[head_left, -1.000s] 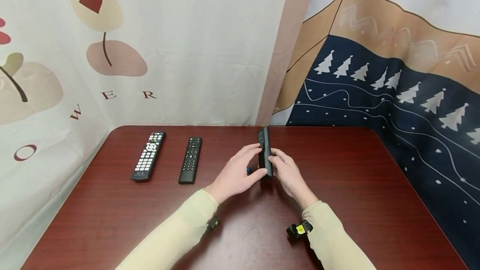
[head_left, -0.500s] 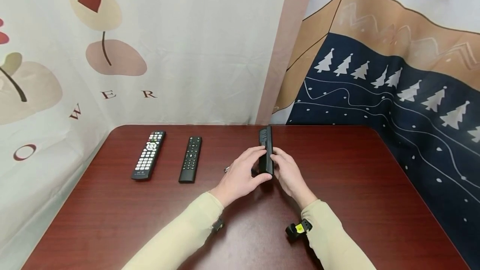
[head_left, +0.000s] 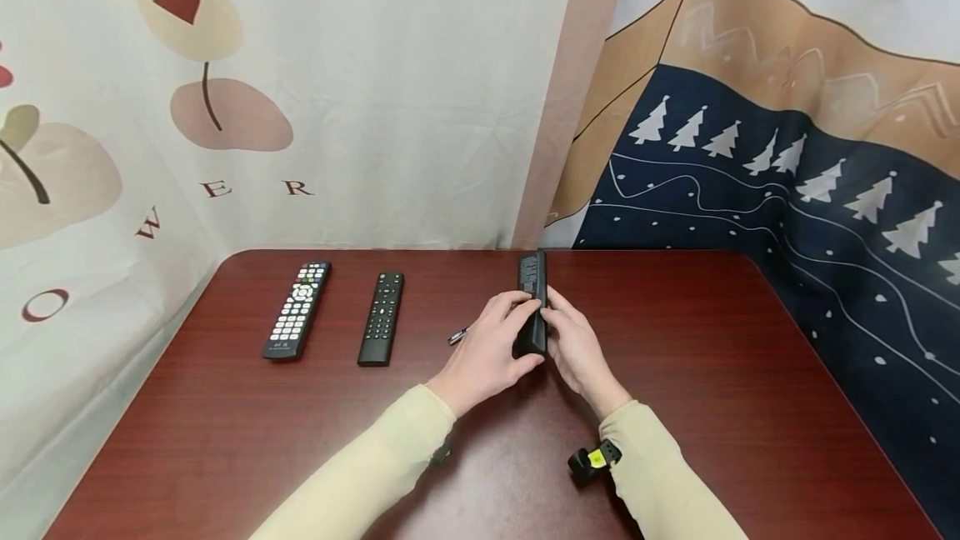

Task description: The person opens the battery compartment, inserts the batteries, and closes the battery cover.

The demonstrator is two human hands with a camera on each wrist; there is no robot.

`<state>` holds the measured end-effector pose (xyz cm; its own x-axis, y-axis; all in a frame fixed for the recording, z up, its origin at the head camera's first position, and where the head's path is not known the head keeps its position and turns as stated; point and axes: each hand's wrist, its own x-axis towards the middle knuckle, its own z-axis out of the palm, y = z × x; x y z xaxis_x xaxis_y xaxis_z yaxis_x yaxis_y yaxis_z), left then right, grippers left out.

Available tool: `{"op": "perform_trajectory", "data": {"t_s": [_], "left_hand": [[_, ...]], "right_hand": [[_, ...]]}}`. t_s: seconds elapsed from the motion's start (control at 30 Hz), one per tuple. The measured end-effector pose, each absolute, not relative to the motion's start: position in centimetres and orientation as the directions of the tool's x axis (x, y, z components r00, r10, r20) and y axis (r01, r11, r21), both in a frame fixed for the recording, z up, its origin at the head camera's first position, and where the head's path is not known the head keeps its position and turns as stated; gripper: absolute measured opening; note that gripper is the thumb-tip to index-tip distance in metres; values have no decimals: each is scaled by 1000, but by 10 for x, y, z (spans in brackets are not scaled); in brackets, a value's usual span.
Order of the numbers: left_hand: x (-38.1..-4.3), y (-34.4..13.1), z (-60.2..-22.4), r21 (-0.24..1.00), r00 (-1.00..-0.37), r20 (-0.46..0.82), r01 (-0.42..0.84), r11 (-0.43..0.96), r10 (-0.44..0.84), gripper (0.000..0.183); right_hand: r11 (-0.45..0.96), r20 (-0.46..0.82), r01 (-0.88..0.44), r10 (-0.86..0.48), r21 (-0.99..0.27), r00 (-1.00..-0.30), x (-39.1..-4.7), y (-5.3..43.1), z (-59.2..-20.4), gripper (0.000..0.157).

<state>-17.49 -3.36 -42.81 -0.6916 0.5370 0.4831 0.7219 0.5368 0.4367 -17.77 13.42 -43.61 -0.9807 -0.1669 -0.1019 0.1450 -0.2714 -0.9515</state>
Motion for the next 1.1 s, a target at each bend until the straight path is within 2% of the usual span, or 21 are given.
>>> {"op": "perform_trajectory", "data": {"t_s": [0.4, 0.6, 0.8, 1.1], "left_hand": [[-168, -24, -431, 325, -603, 556, 791, 519, 572, 66], [-163, -19, -435, 287, -561, 592, 818, 498, 579, 67], [-162, -17, -435, 261, -550, 601, 821, 509, 580, 68], [-163, -15, -435, 255, -556, 613, 812, 524, 562, 68]], "right_hand": [[-470, -94, 144, -128, -871, -987, -179, 135, -435, 53], [-496, -97, 125, -82, -859, -992, -180, 135, -436, 49], [-500, -73, 86, -45, -862, -996, -180, 133, -435, 47], [-519, -93, 102, -44, -848, -995, -180, 131, -434, 49]]}}
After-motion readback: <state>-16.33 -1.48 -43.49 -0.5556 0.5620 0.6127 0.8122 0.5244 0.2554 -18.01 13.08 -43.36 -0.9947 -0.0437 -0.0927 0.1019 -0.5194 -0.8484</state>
